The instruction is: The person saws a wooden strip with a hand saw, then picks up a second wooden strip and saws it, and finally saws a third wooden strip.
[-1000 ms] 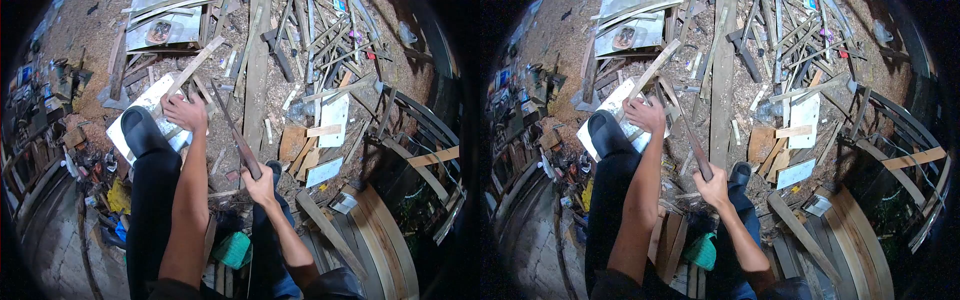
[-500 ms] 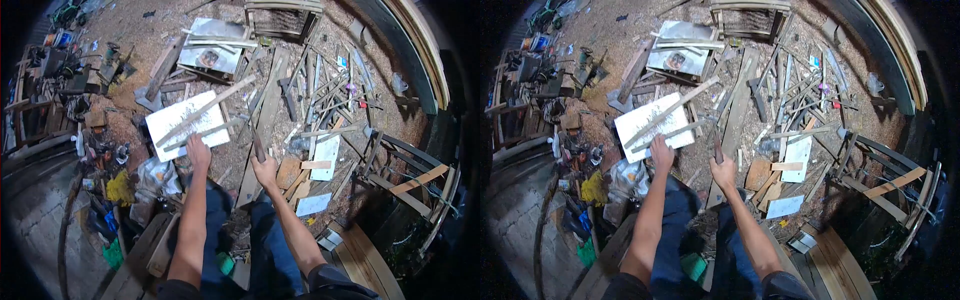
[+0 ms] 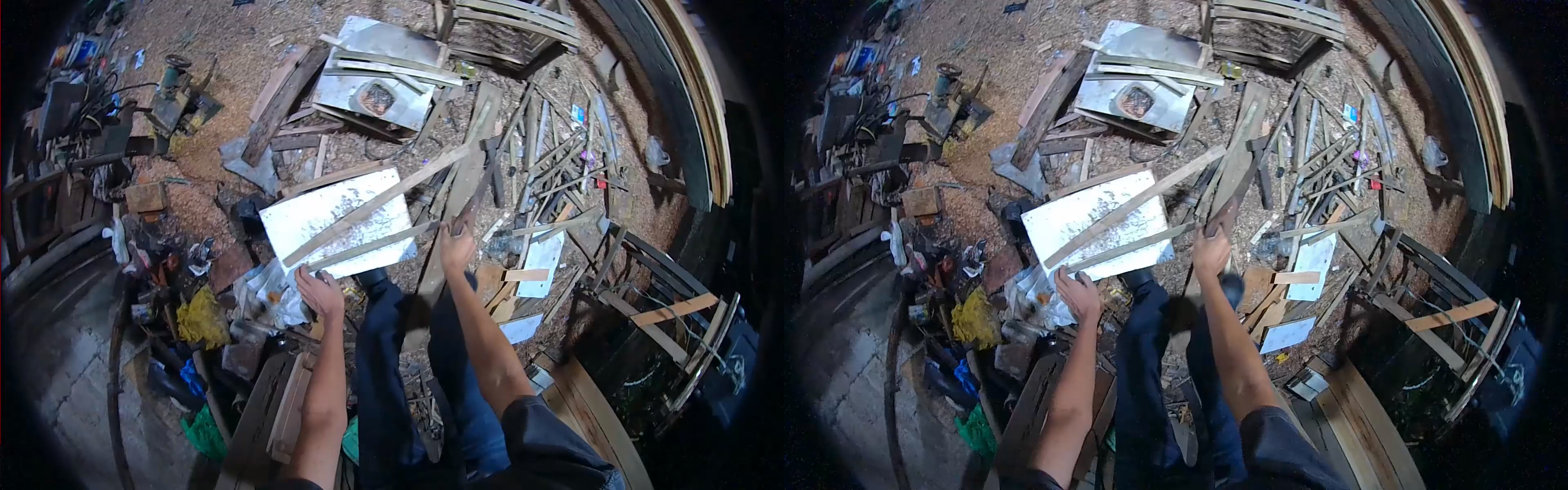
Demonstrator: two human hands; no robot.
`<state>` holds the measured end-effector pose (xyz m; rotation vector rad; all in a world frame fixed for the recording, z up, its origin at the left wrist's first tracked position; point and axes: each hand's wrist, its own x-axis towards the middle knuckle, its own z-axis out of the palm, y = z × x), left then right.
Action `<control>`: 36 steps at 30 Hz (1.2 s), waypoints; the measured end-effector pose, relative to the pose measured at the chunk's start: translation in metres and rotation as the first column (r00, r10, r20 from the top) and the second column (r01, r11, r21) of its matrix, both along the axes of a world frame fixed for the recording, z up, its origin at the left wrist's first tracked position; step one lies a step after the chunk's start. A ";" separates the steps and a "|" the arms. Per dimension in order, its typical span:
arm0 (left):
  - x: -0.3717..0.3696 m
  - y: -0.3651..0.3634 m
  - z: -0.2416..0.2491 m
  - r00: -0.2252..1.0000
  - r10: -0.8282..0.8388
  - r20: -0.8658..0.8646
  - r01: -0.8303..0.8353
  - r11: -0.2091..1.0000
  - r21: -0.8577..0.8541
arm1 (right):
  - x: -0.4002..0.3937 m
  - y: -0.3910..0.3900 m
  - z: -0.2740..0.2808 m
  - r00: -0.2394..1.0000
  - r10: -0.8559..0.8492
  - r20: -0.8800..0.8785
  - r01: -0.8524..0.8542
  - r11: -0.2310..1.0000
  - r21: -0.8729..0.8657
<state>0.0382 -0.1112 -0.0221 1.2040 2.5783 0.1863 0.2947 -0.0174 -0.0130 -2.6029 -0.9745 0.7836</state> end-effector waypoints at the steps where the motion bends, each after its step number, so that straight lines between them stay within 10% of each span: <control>1: -0.003 0.002 0.001 0.997 0.028 0.068 -0.027 1.000 -0.004 | 0.001 0.008 0.002 1.000 -0.018 0.001 0.018 1.000 -0.016; 16: 0.008 0.038 -0.027 0.850 0.519 0.087 -0.503 0.850 -0.155 | 0.001 0.026 -0.026 0.997 0.071 0.042 -0.072 0.997 0.035; 31: 0.008 0.044 -0.012 0.882 0.452 0.135 -0.449 0.892 -0.054 | 0.027 0.018 -0.017 0.997 -0.075 0.001 0.075 0.996 0.053; 36: 0.021 0.088 0.009 0.960 0.162 0.230 -0.203 0.965 0.166 | 0.046 0.062 0.017 0.973 -0.232 0.005 0.224 0.945 0.238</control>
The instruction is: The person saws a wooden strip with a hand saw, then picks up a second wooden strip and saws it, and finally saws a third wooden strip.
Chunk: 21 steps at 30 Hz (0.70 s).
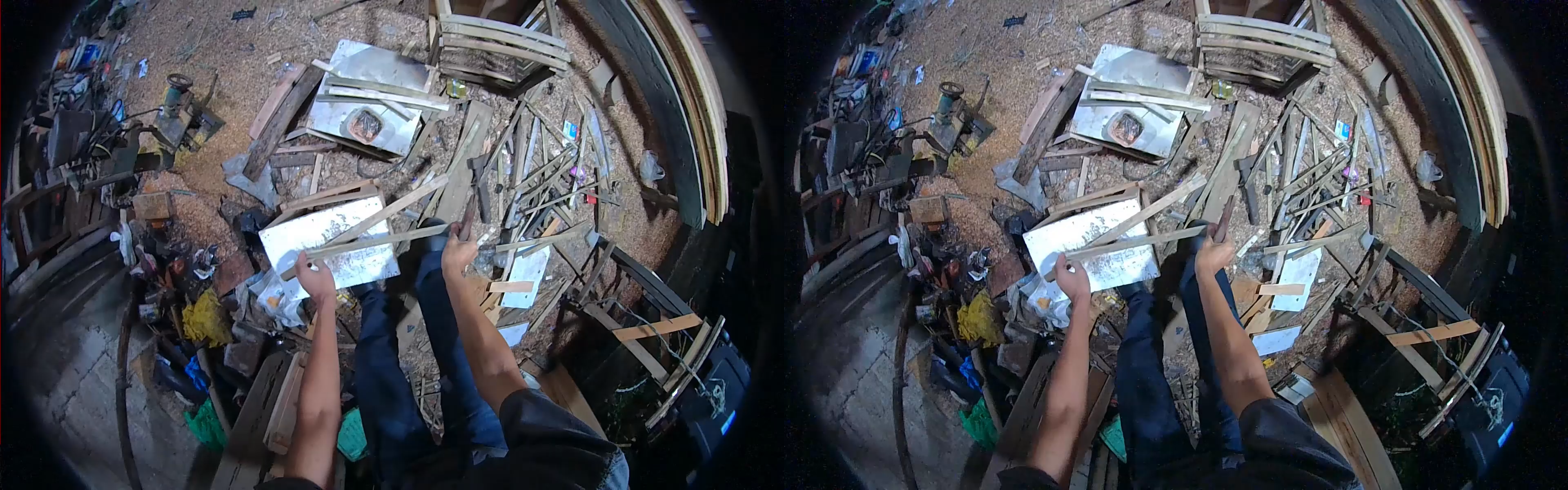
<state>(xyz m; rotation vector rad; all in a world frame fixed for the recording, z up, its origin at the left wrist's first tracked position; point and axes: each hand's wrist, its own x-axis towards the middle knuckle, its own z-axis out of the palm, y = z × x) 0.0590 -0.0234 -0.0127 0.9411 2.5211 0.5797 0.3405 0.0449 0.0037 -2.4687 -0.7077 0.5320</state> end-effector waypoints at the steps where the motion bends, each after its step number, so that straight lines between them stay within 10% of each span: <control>1: 0.005 0.016 0.008 0.999 -0.049 0.014 0.048 0.997 0.062 | 0.005 0.011 0.004 0.999 -0.018 0.047 0.019 1.000 -0.016; 21: 0.012 0.335 -0.084 0.955 -0.266 0.132 0.237 0.951 0.197 | 0.064 0.263 -0.091 0.970 0.236 -0.058 -0.241 0.963 -0.121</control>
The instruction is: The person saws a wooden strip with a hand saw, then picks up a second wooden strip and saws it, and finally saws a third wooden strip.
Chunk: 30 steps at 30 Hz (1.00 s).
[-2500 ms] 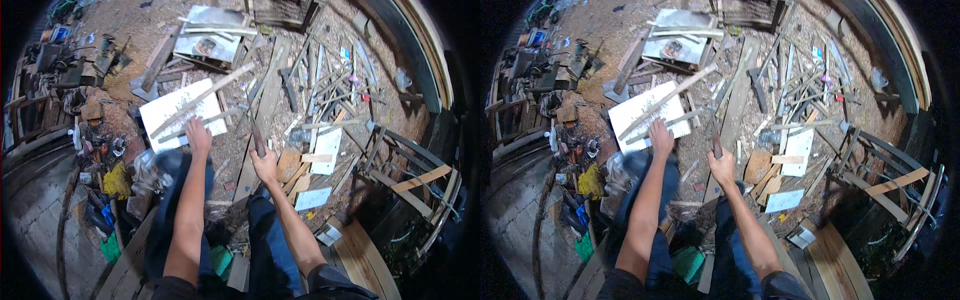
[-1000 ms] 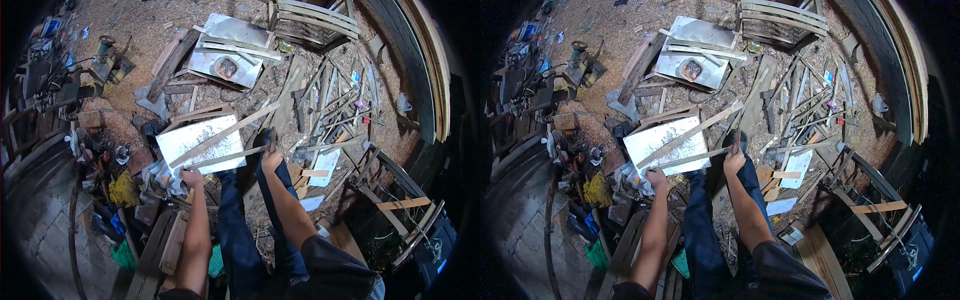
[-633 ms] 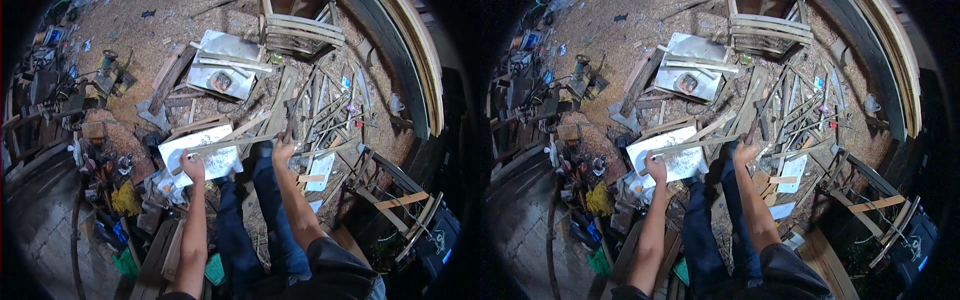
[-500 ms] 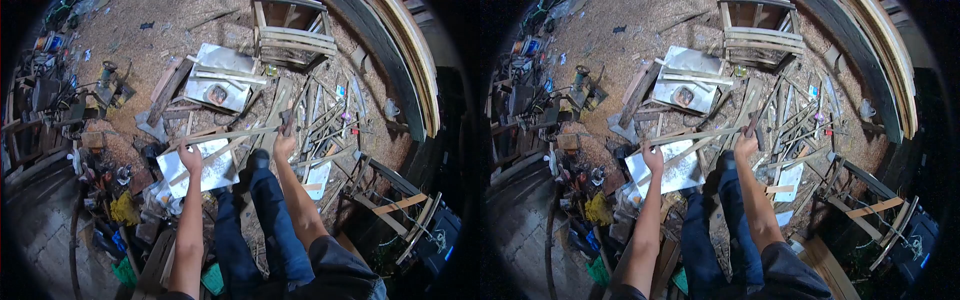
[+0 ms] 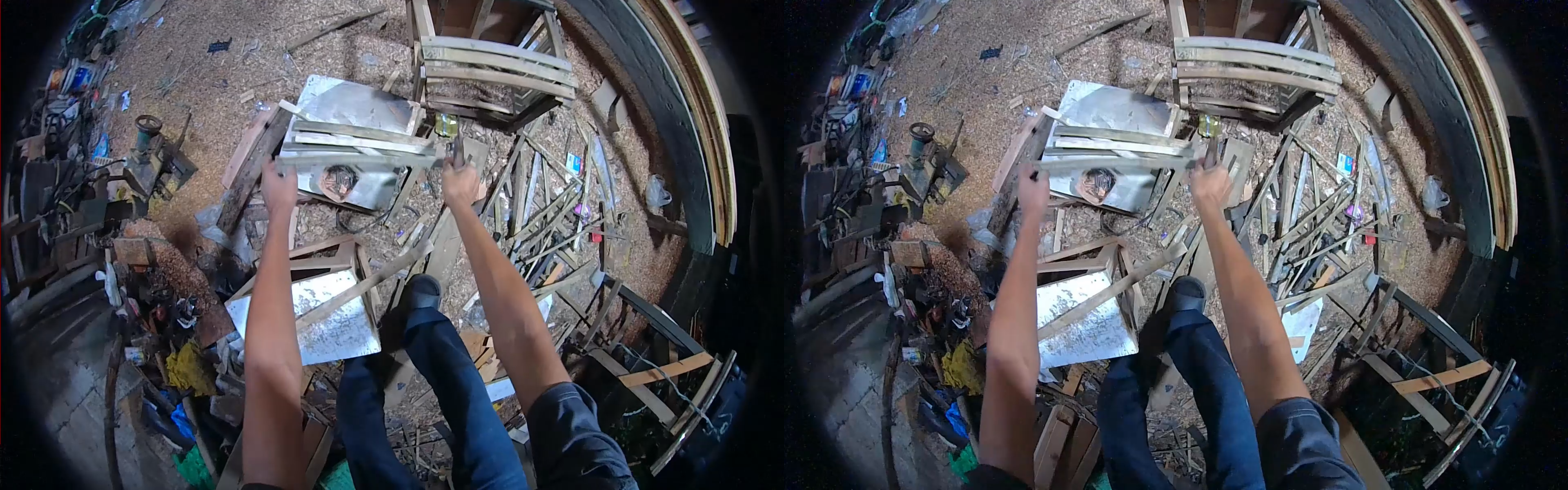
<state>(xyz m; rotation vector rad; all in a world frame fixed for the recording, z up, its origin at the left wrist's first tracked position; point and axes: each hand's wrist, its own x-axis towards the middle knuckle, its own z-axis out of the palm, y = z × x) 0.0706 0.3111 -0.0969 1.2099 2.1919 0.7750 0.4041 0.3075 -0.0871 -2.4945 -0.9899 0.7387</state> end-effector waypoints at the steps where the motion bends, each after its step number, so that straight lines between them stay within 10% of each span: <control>1: -0.003 0.008 -0.006 1.000 -0.002 0.003 0.002 1.000 -0.016 | 0.001 0.007 -0.004 1.000 -0.002 0.003 0.002 1.000 -0.016; 7: 0.000 -0.055 -0.014 0.961 -0.145 -0.236 0.151 0.989 0.006 | -0.004 -0.022 0.012 0.979 0.192 0.071 -0.193 0.981 0.018; 15: 0.014 -0.181 0.071 0.944 -0.314 -0.105 0.280 0.926 -0.254 | -0.032 -0.148 0.101 0.917 0.395 -0.061 -0.395 0.919 0.014; 30: 0.043 -0.284 0.069 0.662 -0.705 -0.254 0.601 0.702 -0.384 | -0.111 -0.337 0.136 0.905 0.312 -0.288 -0.270 0.946 0.178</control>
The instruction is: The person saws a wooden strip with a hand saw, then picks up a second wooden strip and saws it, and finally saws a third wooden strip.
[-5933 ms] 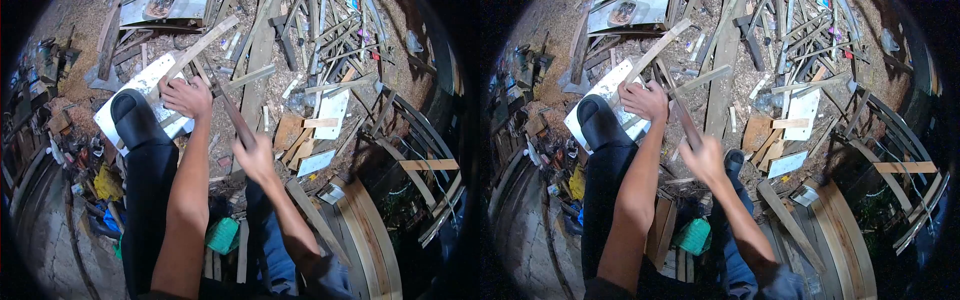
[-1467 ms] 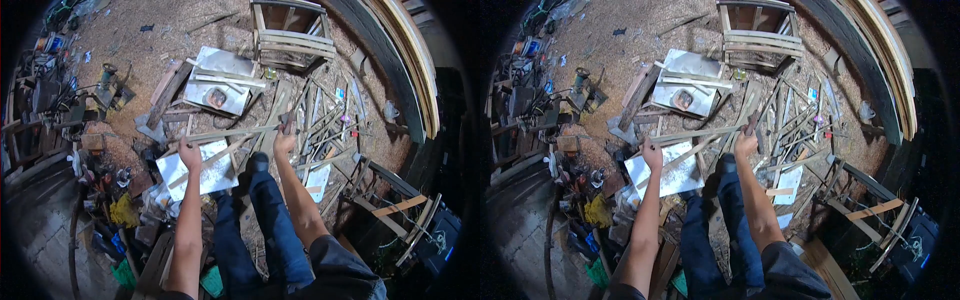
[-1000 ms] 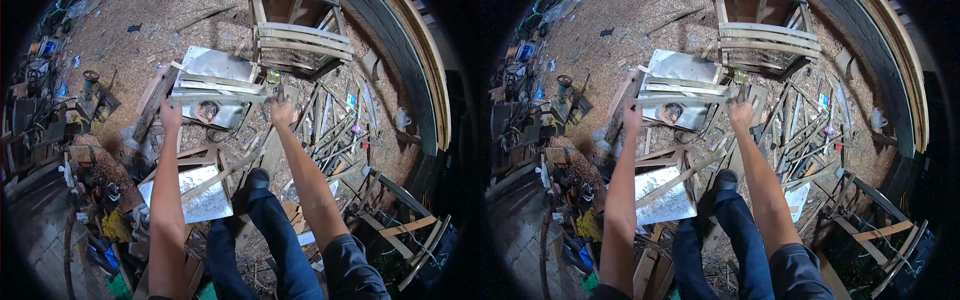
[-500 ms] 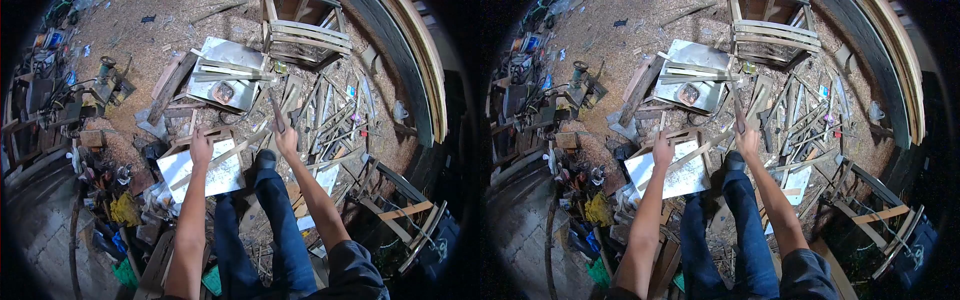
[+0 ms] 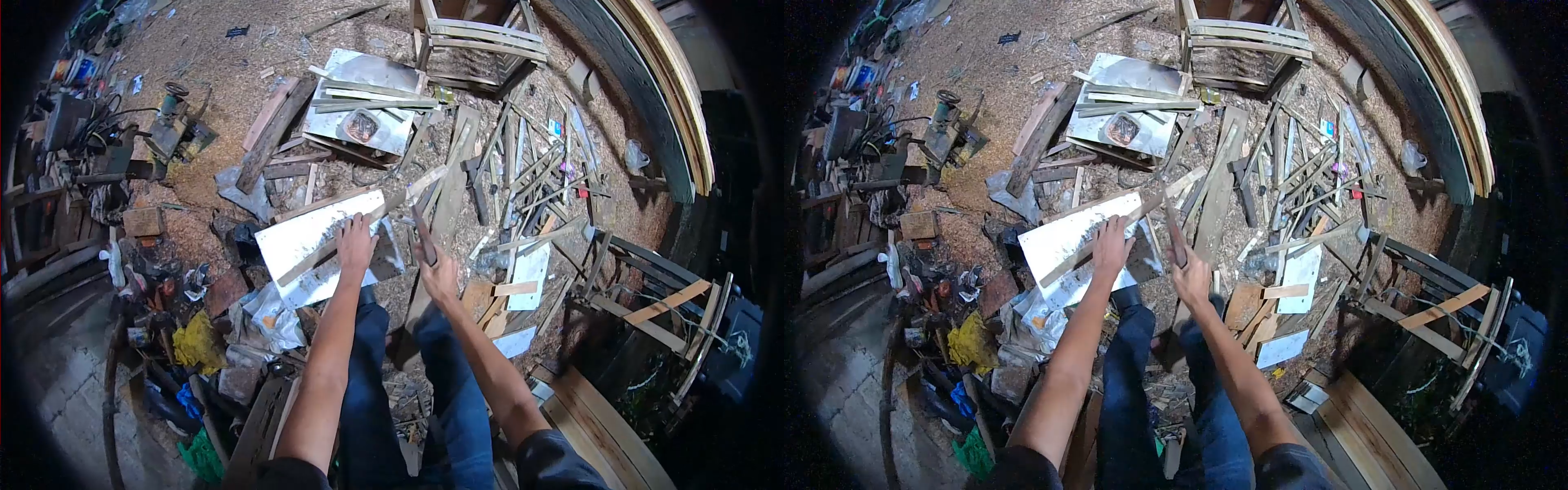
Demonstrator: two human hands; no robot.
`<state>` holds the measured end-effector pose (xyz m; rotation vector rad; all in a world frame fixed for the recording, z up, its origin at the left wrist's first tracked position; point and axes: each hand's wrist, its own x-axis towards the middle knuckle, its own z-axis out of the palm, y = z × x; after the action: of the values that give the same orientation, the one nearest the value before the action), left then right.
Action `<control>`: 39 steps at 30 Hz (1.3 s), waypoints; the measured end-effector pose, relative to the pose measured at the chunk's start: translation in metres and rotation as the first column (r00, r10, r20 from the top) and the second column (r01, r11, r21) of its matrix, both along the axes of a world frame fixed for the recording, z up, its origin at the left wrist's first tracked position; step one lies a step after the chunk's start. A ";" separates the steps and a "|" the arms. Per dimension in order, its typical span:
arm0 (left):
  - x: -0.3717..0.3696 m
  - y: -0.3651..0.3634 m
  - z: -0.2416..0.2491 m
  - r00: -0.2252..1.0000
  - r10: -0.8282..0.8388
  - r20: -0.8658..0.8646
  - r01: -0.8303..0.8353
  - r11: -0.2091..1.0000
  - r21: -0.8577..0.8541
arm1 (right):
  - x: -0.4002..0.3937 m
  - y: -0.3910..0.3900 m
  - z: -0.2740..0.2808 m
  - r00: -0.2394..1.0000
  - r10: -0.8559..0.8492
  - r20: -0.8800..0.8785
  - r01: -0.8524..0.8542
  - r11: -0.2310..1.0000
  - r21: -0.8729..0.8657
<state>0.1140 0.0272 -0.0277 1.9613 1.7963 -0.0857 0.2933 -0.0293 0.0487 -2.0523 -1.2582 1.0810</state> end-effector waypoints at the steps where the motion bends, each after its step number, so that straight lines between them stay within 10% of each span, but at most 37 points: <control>1: 0.001 0.002 -0.004 1.000 0.021 -0.008 -0.020 1.000 0.017 | 0.001 -0.006 -0.001 1.000 0.026 0.001 -0.026 0.999 -0.027; 7: -0.007 0.003 -0.035 0.999 -0.042 0.027 0.037 0.985 0.171 | 0.021 -0.035 -0.009 0.991 0.125 -0.047 -0.123 0.992 0.035; 14: -0.001 -0.005 -0.008 0.984 -0.123 0.133 0.130 0.990 -0.047 | 0.035 -0.049 0.032 0.989 0.044 -0.141 -0.051 0.998 -0.044; 39: 0.078 0.022 -0.056 0.899 0.416 0.134 -0.432 0.798 0.420 | 0.020 -0.060 0.025 0.929 -0.217 -0.299 0.141 0.957 -0.254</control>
<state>0.1922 0.0492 -0.0839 1.7509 2.3436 0.5489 0.3134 -0.0895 0.0733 -1.9970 -0.7955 1.4586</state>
